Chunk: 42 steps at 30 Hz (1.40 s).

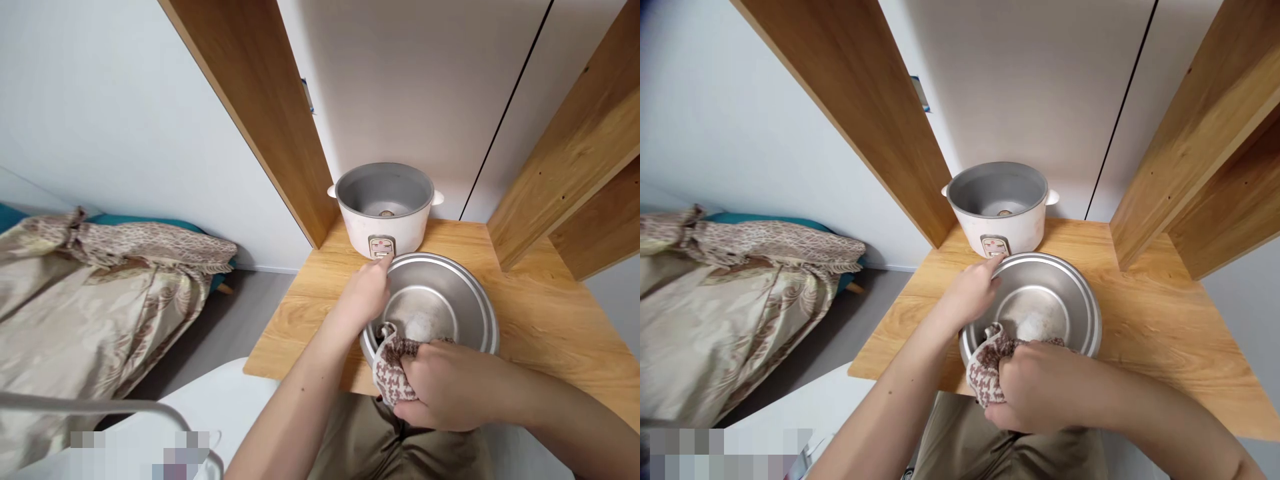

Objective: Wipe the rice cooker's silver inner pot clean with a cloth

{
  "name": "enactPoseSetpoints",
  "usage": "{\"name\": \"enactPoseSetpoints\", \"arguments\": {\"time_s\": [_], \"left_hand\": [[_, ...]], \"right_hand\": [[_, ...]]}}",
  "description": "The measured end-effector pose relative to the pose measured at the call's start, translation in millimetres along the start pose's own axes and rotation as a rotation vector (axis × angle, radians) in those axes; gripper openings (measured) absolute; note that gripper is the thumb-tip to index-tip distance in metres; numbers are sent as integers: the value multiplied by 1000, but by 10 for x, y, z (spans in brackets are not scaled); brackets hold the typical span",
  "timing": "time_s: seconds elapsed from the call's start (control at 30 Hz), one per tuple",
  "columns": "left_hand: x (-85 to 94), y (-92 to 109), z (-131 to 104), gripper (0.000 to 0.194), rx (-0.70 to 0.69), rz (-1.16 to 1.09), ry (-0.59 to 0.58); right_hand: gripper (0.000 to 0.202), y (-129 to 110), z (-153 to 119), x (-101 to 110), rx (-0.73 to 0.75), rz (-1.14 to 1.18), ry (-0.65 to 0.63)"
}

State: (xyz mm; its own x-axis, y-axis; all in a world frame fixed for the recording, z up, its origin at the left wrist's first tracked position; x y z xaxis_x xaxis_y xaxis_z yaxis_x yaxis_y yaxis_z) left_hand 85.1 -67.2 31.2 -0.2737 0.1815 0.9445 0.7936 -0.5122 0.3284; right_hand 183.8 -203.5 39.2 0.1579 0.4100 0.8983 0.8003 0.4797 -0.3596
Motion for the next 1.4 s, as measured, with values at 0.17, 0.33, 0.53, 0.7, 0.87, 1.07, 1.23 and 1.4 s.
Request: {"name": "enactPoseSetpoints", "arguments": {"time_s": [0.17,0.33,0.53,0.7,0.87,1.07,1.23,1.4], "left_hand": [[4,-32,-142,61,71,-126,12],[-42,-18,-352,78,74,-166,33],[-61,114,-488,73,158,-61,62],[-59,96,-331,67,167,58,2],[-39,69,-206,75,103,83,-15],[-32,77,-190,77,86,82,-32],[-8,88,-153,78,48,80,-36],[20,107,-155,78,64,66,-31]], "right_hand": [[14,4,24,10,48,15,11],[20,-45,18,10,97,-94,24],[41,-64,30,-65,-13,-243,10],[31,-44,58,-44,-62,-109,56],[18,-8,65,-4,-9,-3,1],[30,-44,50,-10,-63,-168,17],[27,-12,53,4,-52,-100,28],[19,-6,52,51,14,-48,0]]}}
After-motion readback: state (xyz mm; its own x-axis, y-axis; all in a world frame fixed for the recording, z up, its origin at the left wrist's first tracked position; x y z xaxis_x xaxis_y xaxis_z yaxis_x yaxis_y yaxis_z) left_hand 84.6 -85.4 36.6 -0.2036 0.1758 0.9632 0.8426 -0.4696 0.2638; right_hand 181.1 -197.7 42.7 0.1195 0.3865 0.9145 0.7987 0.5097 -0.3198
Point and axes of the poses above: each hand's wrist, its own z-axis towards the middle knuckle, its own x-axis out of the back of the hand, y = z × x, the point moved 5 cm from there along z, towards the middle knuckle, and after that the axes turned 9 degrees about -x, right-handed, at the moved point
